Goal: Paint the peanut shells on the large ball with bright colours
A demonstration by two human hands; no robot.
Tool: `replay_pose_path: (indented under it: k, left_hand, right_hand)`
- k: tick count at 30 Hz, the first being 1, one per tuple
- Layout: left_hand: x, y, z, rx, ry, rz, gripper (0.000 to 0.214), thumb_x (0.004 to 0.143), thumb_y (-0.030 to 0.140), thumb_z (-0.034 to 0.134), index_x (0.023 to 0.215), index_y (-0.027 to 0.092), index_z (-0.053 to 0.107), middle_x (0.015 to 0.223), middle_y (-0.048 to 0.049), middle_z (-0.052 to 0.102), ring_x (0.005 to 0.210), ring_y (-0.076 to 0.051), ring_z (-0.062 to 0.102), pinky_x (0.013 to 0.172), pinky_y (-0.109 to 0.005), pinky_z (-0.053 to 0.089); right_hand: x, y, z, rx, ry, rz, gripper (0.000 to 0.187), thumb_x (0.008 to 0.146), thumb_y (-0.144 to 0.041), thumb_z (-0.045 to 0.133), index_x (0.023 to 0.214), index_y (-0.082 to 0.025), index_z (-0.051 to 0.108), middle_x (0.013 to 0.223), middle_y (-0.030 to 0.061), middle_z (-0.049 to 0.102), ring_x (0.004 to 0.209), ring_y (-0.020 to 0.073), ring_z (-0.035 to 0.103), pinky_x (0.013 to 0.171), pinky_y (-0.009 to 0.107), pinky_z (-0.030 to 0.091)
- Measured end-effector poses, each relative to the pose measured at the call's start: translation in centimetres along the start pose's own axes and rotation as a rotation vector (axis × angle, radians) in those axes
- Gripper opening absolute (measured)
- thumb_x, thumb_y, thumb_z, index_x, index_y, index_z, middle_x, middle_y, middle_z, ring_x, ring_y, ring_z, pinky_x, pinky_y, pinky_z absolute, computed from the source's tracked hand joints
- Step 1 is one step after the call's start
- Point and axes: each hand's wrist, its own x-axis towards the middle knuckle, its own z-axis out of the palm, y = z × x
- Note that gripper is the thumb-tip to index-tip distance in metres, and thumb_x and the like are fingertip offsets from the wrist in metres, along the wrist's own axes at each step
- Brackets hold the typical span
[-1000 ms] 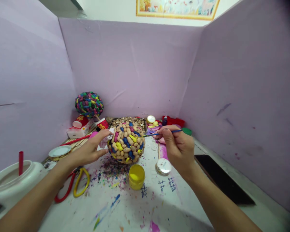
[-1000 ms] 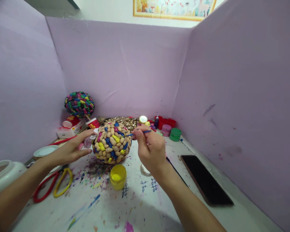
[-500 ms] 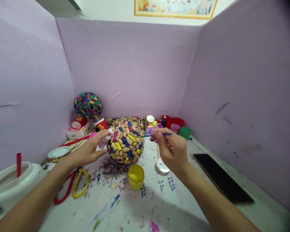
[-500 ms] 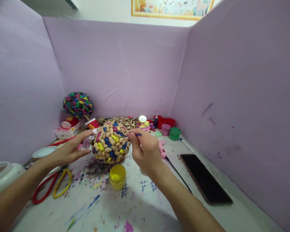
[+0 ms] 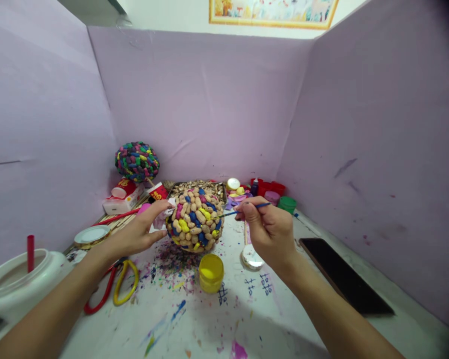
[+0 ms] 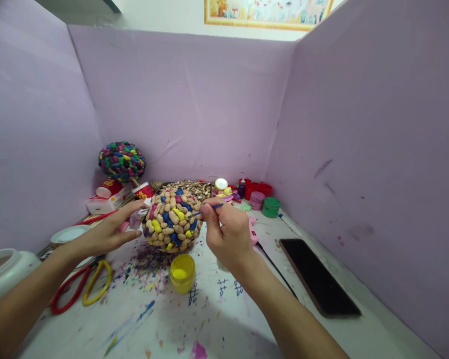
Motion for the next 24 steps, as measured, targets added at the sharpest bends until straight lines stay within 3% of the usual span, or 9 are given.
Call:
replay_pose_path:
  k: [10, 17, 24]
  left_hand:
    - [-0.01, 0.18, -0.14, -0.004, 0.011, 0.019, 0.060, 0.085, 0.042, 0.051, 0.137, 0.019, 0.035, 0.144, -0.0132, 0.042, 0.131, -0.031, 0.040, 0.107, -0.045, 0.036]
    - [0.00, 0.09, -0.03, -0.010, 0.006, 0.012, 0.061, 0.085, 0.042, 0.050, 0.138, 0.018, 0.032, 0.144, -0.0153, 0.040, 0.132, -0.031, 0.039, 0.108, -0.047, 0.034]
    - [0.07, 0.48, -0.34, -0.017, 0.000, 0.016, 0.059, 0.084, 0.042, 0.051, 0.136, 0.019, 0.035, 0.144, -0.0137, 0.042, 0.132, -0.032, 0.039, 0.107, -0.045, 0.036]
  right_hand:
    - [0.37, -0.43, -0.45, 0.054, 0.095, -0.006, 0.017, 0.091, -0.017, 0.047, 0.079, -0.016, 0.061, 0.069, 0.0023, 0.066, 0.059, 0.0113, 0.065, 0.055, 0.023, 0.051]
    - [0.11, 0.33, 0.13, -0.047, -0.007, 0.004, 0.022, 0.091, -0.022, 0.047, 0.075, -0.016, 0.060, 0.067, 0.0053, 0.067, 0.057, 0.0145, 0.062, 0.051, 0.026, 0.049]
    - [0.08, 0.38, 0.04, -0.046, -0.002, 0.013, 0.022, 0.091, -0.024, 0.046, 0.075, -0.017, 0.060, 0.066, 0.0043, 0.067, 0.055, 0.0135, 0.062, 0.051, 0.026, 0.049]
